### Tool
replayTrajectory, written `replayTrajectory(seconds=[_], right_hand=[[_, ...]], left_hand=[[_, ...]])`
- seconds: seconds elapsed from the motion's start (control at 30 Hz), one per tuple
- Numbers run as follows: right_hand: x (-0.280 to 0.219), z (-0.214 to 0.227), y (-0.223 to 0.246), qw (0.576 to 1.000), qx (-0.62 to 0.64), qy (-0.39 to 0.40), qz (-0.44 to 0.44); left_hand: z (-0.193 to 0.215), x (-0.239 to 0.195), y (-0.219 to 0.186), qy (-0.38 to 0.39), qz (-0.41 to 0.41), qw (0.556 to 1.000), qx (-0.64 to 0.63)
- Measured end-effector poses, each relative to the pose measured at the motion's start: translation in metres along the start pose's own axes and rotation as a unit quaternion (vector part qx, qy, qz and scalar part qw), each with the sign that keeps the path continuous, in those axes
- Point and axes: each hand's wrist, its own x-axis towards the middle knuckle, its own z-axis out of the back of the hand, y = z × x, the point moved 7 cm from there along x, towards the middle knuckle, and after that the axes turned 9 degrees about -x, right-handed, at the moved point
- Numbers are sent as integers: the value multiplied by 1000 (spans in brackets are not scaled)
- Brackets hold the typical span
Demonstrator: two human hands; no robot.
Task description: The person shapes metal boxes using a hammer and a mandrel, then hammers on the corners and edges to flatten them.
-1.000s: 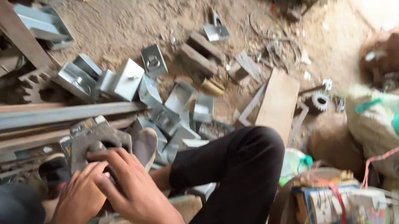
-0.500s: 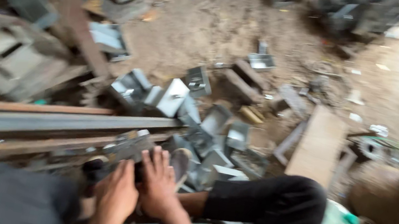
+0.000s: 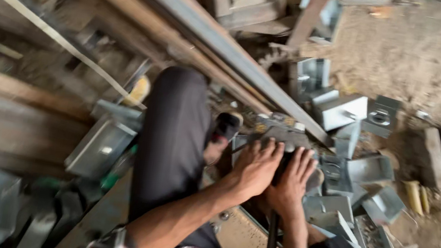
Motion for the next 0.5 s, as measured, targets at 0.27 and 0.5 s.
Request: replayTrajectory(seconds=[0.27, 0.5], right_hand=[[-5, 7, 8, 996, 17, 57, -69], [-5, 9, 10, 996, 23, 49, -75]], left_hand=[[-7, -3, 5, 76, 33, 996, -23], [-10, -5, 10, 57, 12, 997, -41]])
